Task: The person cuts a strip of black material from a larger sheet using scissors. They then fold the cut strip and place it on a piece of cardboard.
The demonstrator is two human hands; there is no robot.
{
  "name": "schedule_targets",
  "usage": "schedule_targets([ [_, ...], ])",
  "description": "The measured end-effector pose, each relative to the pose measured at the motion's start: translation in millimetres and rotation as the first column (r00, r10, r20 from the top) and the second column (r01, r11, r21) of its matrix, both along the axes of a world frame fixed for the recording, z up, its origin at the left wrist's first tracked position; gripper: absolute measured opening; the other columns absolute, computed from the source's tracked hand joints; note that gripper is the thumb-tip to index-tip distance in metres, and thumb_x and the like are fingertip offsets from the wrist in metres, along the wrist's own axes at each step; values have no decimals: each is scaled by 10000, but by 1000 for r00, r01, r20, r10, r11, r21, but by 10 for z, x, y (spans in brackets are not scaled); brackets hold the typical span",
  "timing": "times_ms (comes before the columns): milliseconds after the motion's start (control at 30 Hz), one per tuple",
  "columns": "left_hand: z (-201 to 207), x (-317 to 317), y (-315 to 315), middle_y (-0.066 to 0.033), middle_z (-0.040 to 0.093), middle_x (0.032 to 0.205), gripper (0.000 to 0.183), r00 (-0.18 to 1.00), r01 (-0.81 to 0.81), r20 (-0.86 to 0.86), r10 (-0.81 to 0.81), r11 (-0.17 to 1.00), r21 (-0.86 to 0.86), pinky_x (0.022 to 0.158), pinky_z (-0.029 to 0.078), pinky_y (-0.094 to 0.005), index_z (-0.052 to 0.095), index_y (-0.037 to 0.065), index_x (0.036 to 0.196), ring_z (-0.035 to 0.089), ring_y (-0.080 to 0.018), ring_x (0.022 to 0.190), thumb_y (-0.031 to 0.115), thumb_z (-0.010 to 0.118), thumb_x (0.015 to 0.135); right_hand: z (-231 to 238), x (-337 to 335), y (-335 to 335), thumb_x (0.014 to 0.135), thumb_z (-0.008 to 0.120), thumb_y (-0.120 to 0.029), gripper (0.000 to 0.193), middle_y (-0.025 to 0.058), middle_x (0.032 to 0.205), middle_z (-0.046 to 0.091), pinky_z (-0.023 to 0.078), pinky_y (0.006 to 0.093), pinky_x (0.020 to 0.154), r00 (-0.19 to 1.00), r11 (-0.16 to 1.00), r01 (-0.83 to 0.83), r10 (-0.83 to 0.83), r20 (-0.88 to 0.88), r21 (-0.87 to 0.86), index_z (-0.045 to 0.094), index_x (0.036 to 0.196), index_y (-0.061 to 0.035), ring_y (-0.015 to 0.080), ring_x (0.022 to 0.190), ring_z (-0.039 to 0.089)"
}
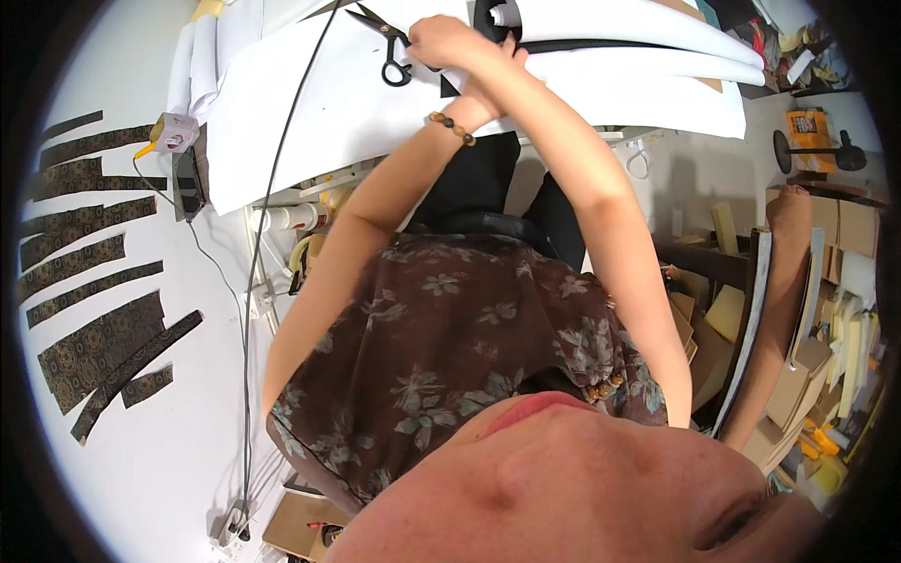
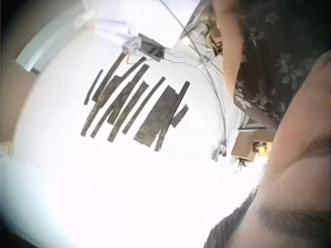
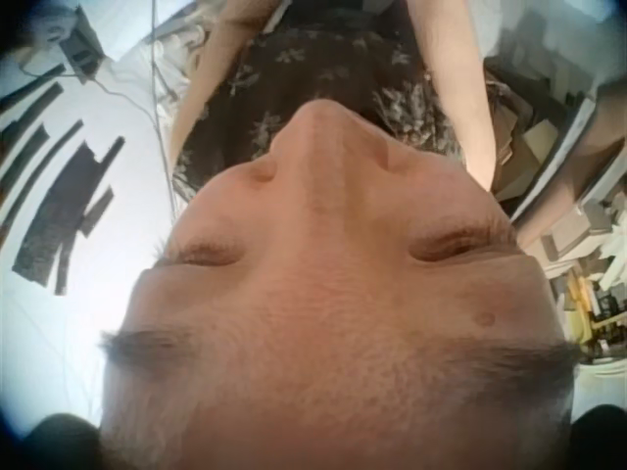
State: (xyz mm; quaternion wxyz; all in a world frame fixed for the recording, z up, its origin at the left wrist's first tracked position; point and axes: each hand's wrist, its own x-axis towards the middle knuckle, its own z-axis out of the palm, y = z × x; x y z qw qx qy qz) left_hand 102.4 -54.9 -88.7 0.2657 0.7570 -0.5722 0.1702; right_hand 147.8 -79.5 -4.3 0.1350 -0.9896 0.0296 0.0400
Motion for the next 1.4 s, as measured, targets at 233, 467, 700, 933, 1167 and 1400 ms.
schedule_targets([
  [233,110,-2,133,-339,376,1434,597,994,-63,-95,61,998,-22,868,493,-535,537,-10,1114,600,-521,961,508,666,848,-59,326,477,771,681,-279,264,104,910,728,559,383,752,997,993,9,-17,-75,-114,750,898,-58,274,871,696],
  [467,26,-85,88,-278,498,1317,576,947,39,-317,-54,998,-55,971,419,-475,542,10,1239,542,-394,1139,448,623,874,237,-711,-59,785,733,-353,488,152,826,704,547,370,746,845,898,-10,-227,484,440,663,1101,13,286,794,699],
  [700,451,-200,400,-128,630,915,319,981,-135,-109,160,970,203,770,456,-419,613,31,1007,622,-295,875,298,688,849,81,-2024,-1192,814,799,-309,388,12,791,671,479,219,698,567,737,356,-659,494,575,644,1011,-12,69,721,591],
  [933,282,-621,579,-175,639,1099,310,999,-44,-2,45,997,67,853,481,-398,540,31,1062,623,-317,998,50,619,763,-261,-1968,-1607,791,750,-229,396,77,786,646,490,321,672,454,689,499,-724,519,525,567,1055,2,207,706,598],
  [1167,301,-899,784,-197,614,1214,207,987,91,-130,-98,994,-63,947,456,-427,586,28,1010,564,-328,1144,137,652,848,-176,-1293,-1789,775,708,-205,482,248,926,673,516,478,788,595,746,571,-664,453,344,520,1171,-5,426,905,651],
  [1400,180,-1164,1014,-141,684,989,211,533,-115,-838,-116,972,-207,712,526,-385,594,7,1087,640,-320,788,63,613,884,-261,-872,-1746,768,728,-210,488,270,1002,652,501,478,849,664,797,469,-603,443,381,507,1156,-14,438,984,626],
])
